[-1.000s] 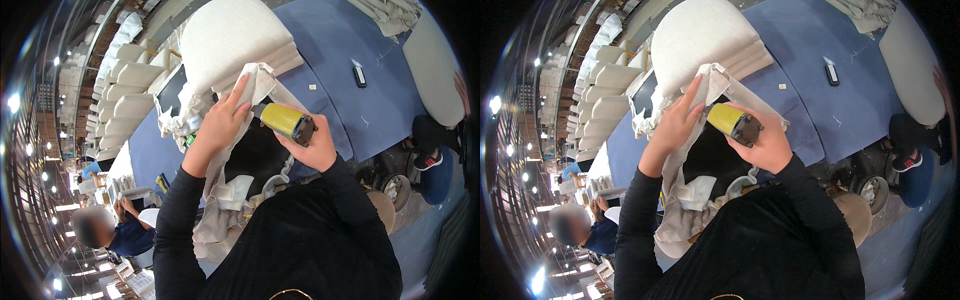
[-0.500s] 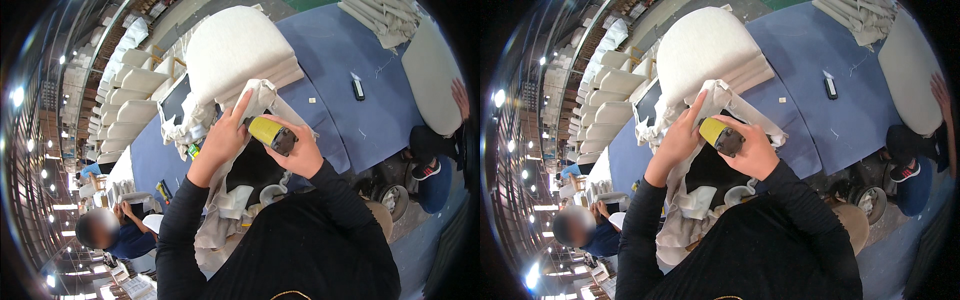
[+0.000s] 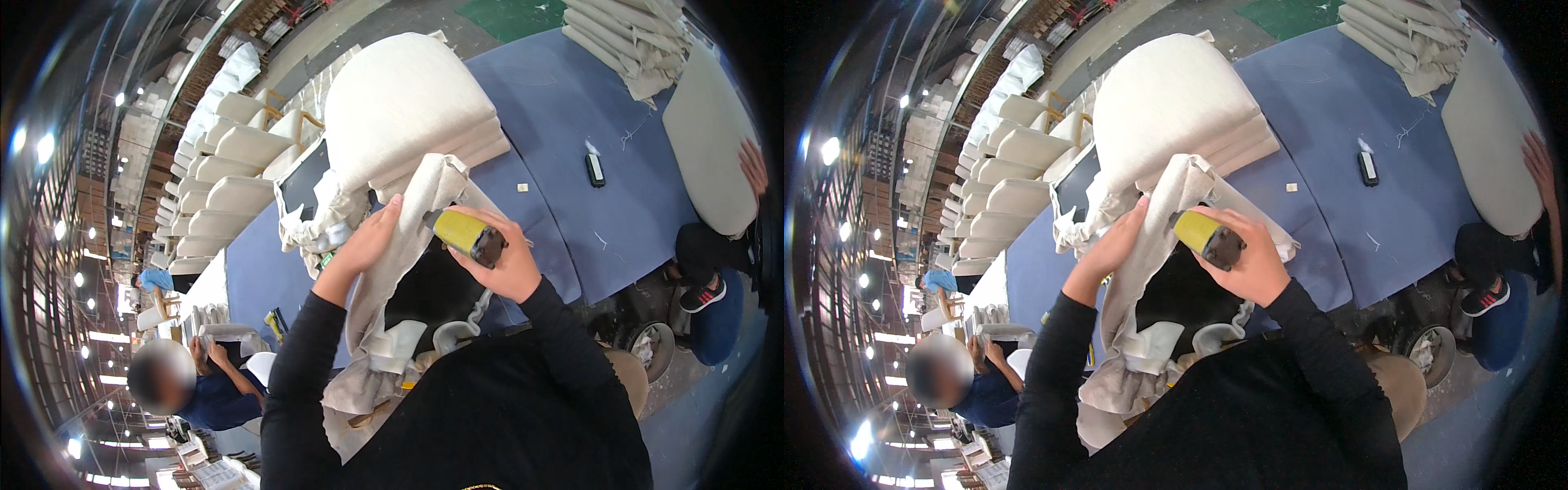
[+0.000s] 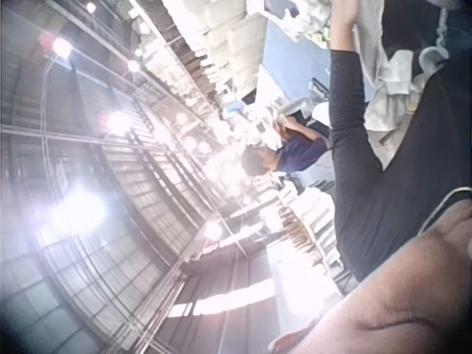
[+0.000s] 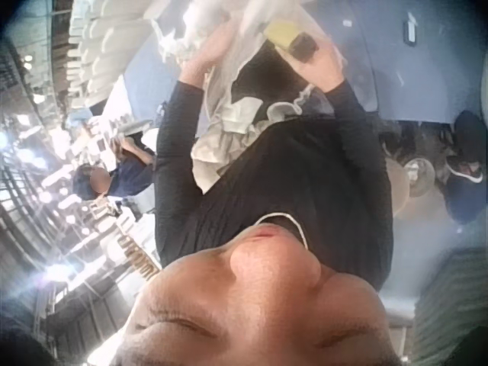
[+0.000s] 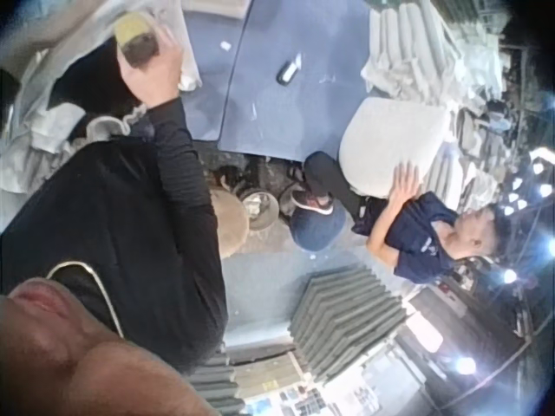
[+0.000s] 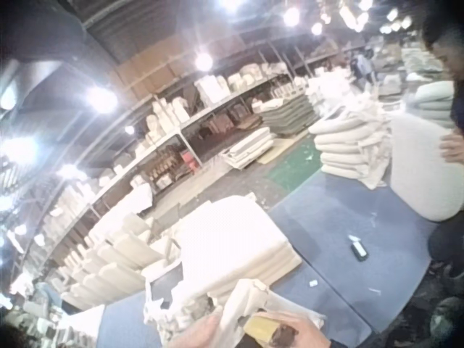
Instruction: The person is upholstering a chair seat by attaching a white fabric cover to a foam cushion. They use a staple gun to secure the fabric to the underside of the seat frame, repeatedly pulling the material taut and adjusting its position. The person also uses a screwdriver to manipulate the fabric and a utility knife to trim excess material.
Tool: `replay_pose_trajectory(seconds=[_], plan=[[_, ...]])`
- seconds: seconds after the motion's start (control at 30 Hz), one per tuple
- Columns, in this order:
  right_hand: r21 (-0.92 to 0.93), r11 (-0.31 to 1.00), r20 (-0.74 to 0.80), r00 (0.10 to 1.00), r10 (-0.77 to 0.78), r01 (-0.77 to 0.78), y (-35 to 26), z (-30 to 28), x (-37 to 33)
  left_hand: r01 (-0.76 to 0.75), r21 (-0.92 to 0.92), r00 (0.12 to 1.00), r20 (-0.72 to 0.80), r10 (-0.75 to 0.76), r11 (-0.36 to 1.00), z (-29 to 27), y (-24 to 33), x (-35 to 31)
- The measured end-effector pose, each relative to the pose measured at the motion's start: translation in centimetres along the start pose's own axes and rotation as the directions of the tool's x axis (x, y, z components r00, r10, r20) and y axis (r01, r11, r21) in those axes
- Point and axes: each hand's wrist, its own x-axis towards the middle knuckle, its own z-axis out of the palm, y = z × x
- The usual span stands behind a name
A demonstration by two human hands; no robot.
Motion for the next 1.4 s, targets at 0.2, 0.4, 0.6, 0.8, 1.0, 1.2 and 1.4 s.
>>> replay_pose_trajectory(seconds=[0.2,0.4,0.6,0.8,1.0,1.2,1.4], plan=[[0.008,1.000,-0.012,1.000,0.008,-0.007,1.1,1.0,0.2,-0.231,0.269,0.964,-0.063,0.257,0.935,1.5,4.0,-2.4],[0.004,0.997,-0.011,0.997,0.074,-0.074,-1.0,1.2,0.2,-0.270,0.333,0.951,-0.056,0.305,0.903,1.5,4.5,-3.2],[-0.037,0.999,0.020,1.000,-0.019,0.020,-1.2,2.0,-0.3,-0.248,0.334,0.963,-0.021,0.270,0.909,1.3,4.6,-3.0],[-0.041,0.999,0.044,0.999,0.018,-0.016,-1.9,2.3,-0.3,-0.183,0.351,0.980,-0.005,0.198,0.918,1.3,5.2,-3.5],[-0.052,0.998,0.069,0.997,-0.033,0.037,-1.3,2.1,-0.2,-0.237,0.351,0.966,-0.014,0.258,0.906,1.3,5.0,-3.6],[-0.069,0.997,0.089,0.996,-0.008,0.014,-1.8,1.7,-0.4,-0.245,0.368,0.962,-0.019,0.271,0.897,1.6,4.8,-3.6],[-0.012,0.999,0.124,0.991,0.047,-0.046,-2.1,1.6,-0.7,-0.229,0.355,0.972,0.027,0.235,0.906,1.4,5.8,-3.9]])
